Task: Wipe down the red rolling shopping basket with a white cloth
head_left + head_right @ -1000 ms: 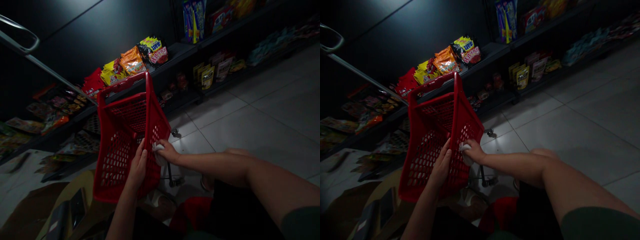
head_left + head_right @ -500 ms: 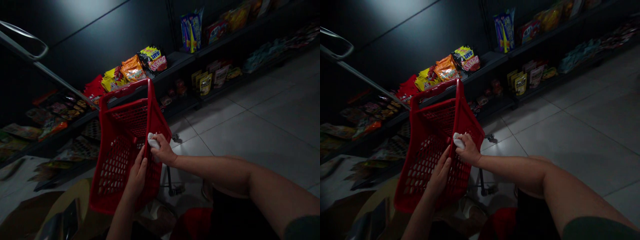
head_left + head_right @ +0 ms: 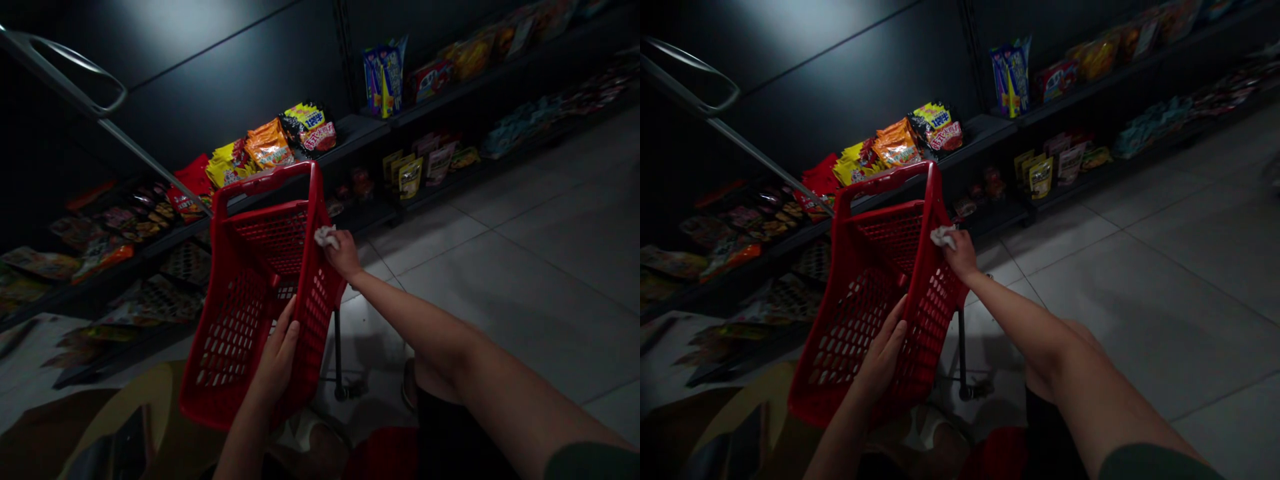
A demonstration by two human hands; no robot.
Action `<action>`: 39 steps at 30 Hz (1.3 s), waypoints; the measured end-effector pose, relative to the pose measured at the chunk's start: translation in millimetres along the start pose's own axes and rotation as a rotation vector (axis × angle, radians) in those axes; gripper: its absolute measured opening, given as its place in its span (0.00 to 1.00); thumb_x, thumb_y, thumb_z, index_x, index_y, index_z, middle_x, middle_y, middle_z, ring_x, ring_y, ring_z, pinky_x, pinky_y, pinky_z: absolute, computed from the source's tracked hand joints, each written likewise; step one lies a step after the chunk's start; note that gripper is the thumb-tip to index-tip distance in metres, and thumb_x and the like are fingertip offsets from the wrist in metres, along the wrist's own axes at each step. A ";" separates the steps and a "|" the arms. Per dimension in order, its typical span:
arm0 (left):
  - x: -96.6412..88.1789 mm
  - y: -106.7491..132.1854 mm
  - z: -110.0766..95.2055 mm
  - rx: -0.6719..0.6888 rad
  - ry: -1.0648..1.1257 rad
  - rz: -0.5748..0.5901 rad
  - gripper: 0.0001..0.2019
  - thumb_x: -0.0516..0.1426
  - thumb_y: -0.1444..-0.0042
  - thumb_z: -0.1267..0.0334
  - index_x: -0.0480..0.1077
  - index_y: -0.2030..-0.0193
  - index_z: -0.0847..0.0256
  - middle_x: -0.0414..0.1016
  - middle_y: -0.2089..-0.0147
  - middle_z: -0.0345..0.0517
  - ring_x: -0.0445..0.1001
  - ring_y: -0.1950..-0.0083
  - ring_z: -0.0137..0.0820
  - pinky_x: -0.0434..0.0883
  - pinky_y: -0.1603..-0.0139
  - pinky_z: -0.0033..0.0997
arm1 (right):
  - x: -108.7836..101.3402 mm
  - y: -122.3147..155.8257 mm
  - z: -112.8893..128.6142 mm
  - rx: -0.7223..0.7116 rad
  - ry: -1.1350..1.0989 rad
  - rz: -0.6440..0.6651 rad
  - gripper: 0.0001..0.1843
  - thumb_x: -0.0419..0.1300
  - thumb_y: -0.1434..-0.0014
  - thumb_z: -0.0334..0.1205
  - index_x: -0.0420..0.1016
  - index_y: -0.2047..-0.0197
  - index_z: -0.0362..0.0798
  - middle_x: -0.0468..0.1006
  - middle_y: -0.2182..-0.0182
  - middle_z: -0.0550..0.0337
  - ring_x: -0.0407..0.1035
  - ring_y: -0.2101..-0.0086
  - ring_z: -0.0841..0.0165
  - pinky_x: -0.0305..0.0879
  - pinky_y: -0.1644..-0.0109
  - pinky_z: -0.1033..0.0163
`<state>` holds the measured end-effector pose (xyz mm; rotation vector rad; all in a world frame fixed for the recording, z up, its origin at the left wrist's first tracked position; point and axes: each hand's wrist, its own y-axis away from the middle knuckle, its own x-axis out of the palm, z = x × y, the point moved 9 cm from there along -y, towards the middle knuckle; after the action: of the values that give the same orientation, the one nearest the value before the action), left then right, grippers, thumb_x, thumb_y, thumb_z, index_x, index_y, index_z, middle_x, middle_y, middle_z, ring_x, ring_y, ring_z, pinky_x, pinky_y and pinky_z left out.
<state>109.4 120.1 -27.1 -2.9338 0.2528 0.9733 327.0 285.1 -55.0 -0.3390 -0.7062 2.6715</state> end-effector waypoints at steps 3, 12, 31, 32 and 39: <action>2.6 0.3 -0.3 0.002 0.001 0.012 0.27 0.45 0.32 0.51 0.55 0.29 0.55 0.53 0.25 0.42 0.50 0.25 0.31 0.49 0.25 0.39 | -6.3 -17.1 55.0 -0.202 -0.033 -0.058 0.20 0.57 0.40 0.35 0.70 0.44 0.53 0.67 0.44 0.54 0.60 0.41 0.60 0.55 0.33 0.51; 6.1 3.4 -5.1 0.031 0.012 0.004 0.26 0.45 0.31 0.52 0.55 0.29 0.55 0.53 0.25 0.44 0.50 0.25 0.32 0.49 0.25 0.40 | 1.1 24.5 83.7 -0.349 -0.011 0.179 0.09 0.57 0.41 0.32 0.73 0.57 0.50 0.73 0.49 0.53 0.65 0.44 0.62 0.62 0.38 0.55; 3.1 21.0 -6.8 0.042 0.003 0.003 0.26 0.45 0.31 0.52 0.55 0.29 0.55 0.54 0.26 0.46 0.51 0.25 0.33 0.49 0.25 0.43 | -2.3 86.4 125.5 -0.777 0.125 0.517 0.10 0.59 0.45 0.30 0.75 0.61 0.52 0.79 0.53 0.58 0.71 0.56 0.65 0.67 0.50 0.61; 1.9 21.6 -6.9 0.040 0.005 -0.002 0.26 0.45 0.32 0.52 0.56 0.29 0.55 0.55 0.26 0.46 0.51 0.25 0.34 0.50 0.25 0.43 | -2.9 90.6 130.5 -0.771 0.083 0.536 0.10 0.58 0.45 0.30 0.75 0.61 0.52 0.79 0.54 0.59 0.71 0.57 0.65 0.68 0.51 0.61; -0.9 32.3 -4.2 0.010 -0.019 -0.017 0.25 0.45 0.31 0.53 0.56 0.29 0.52 0.55 0.26 0.43 0.51 0.25 0.34 0.50 0.25 0.43 | -34.8 4.8 132.5 -0.409 -0.011 0.094 0.18 0.57 0.41 0.31 0.77 0.50 0.56 0.69 0.40 0.58 0.61 0.39 0.60 0.55 0.33 0.50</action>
<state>105.7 88.1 -22.8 -2.9113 0.2314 0.9936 315.6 210.7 59.5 -0.4707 -1.2714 2.6011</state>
